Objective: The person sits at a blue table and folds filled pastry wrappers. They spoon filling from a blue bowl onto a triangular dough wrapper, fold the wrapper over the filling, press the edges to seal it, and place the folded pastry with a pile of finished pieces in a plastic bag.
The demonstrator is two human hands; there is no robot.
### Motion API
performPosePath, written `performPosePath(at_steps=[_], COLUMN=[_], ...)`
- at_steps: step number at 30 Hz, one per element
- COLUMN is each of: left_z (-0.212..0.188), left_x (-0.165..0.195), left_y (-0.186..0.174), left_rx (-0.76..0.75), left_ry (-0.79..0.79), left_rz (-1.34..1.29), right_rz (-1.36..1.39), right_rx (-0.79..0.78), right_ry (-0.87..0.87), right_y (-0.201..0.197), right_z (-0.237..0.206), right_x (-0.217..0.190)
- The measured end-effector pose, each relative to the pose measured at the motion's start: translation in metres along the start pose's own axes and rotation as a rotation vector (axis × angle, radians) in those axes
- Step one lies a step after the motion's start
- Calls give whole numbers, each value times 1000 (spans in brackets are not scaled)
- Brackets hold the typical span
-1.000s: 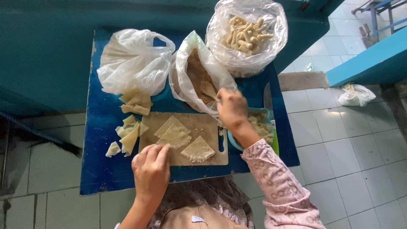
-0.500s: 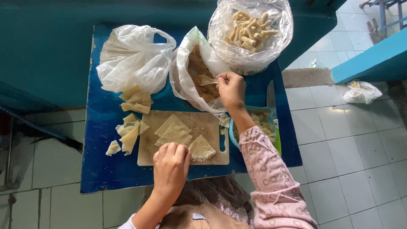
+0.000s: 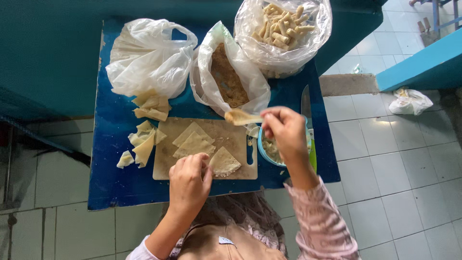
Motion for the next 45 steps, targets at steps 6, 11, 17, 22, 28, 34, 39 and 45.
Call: performPosePath(at_steps=[6, 11, 17, 22, 28, 34, 39, 45], left_z=[-9, -10, -9, -10, -11, -11, -4, -2], left_x=[4, 3, -8, -10, -4, 8, 0, 1], left_y=[1, 5, 9, 9, 12, 9, 14, 11], left_rx=[53, 16, -69, -78, -116, -14, -125, -158], left_ry=[51, 51, -64, -91, -43, 112, 1, 54], left_rz=[14, -97, -380, -475, -568, -297, -381, -383], right_rz=[-134, -493, -745, -894, -923, -1110, -893, -908], right_rx=[-73, -130, -398, -595, -438, -217, -270, -387], right_ry=[123, -211, -934, -1104, -1185, -1005, -679, -278], right_y=[8, 29, 68, 77, 73, 92, 90, 79], right_z=[-80, -113, -150, -167, -145, -55, -62, -96], right_x=[1, -33, -93, -94, -98, -94, -82, -28])
Point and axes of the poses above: each hand's wrist, its own z-axis towards the middle knuckle, its own y-axis out of the palm, x = y × z, the point moved 8 cm from there along z, towards the middle knuckle, and after that the axes turned 14 degrees about -y, right-handed, at the moved point
